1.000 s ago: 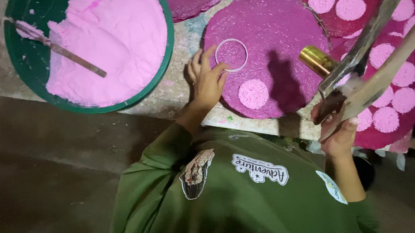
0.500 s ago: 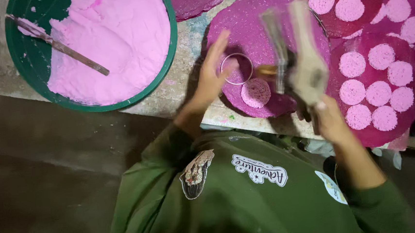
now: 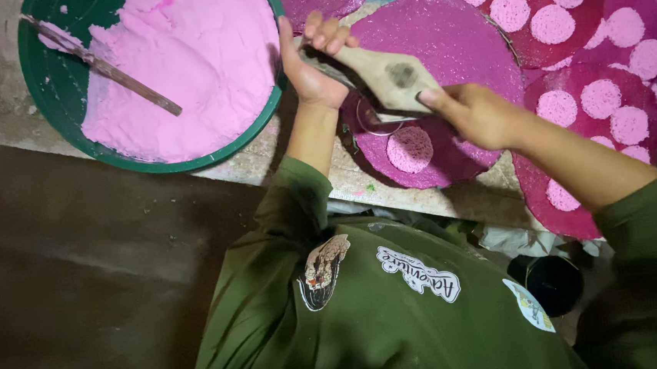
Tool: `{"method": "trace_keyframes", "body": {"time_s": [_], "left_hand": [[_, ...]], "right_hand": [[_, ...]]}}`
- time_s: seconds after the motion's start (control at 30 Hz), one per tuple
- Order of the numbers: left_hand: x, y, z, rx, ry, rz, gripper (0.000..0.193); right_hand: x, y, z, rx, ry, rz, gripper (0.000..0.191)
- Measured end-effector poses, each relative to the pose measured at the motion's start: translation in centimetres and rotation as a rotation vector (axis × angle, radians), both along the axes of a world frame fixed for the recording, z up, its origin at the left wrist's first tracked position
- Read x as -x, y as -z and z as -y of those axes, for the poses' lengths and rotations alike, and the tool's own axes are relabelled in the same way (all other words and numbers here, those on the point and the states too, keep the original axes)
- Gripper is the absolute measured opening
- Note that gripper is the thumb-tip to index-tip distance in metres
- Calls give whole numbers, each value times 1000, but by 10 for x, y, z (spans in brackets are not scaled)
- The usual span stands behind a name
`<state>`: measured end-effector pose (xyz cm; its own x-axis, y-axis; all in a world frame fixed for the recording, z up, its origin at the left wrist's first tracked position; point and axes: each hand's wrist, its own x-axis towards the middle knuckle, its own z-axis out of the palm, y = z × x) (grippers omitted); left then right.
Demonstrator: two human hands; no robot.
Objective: The person repeatedly scoops pink paste into a handheld metal mold, taps it to release a circular disc onto a glittery pink mat, and then scrapes the mold clean with a stick. The discs accumulate on the mat throughout the clip.
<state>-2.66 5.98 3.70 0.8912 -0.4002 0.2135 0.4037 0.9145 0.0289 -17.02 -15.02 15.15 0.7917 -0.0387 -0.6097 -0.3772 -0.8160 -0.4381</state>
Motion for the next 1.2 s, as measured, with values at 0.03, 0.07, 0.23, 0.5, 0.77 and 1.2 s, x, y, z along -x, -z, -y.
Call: {"method": "trace_keyframes", "body": {"time_s": [0.03,0.07,0.23,0.5,0.77,1.2], "left_hand": [[-1,4,-3,-6,-9,-4,43],[0,9,-4,-11,-19,-6,42],[12,29,11,1,-17,-150,33],[-9,33,43,3,-5,-135,30],[-28,19,11,-121,-60,-42,32],[-20,20,39,-158,-57,-367,34]], "right_hand": [[0,2,-6,-7,-7,10,81],[0,4,-10,-13,-15,20,81],[5,4,-2,-47,29,-12,78],[2,-3,6,230,-58,187,71],[-3,16,-18,56,-12,306,60],[-8,11,3,133,-57,275,63]]}}
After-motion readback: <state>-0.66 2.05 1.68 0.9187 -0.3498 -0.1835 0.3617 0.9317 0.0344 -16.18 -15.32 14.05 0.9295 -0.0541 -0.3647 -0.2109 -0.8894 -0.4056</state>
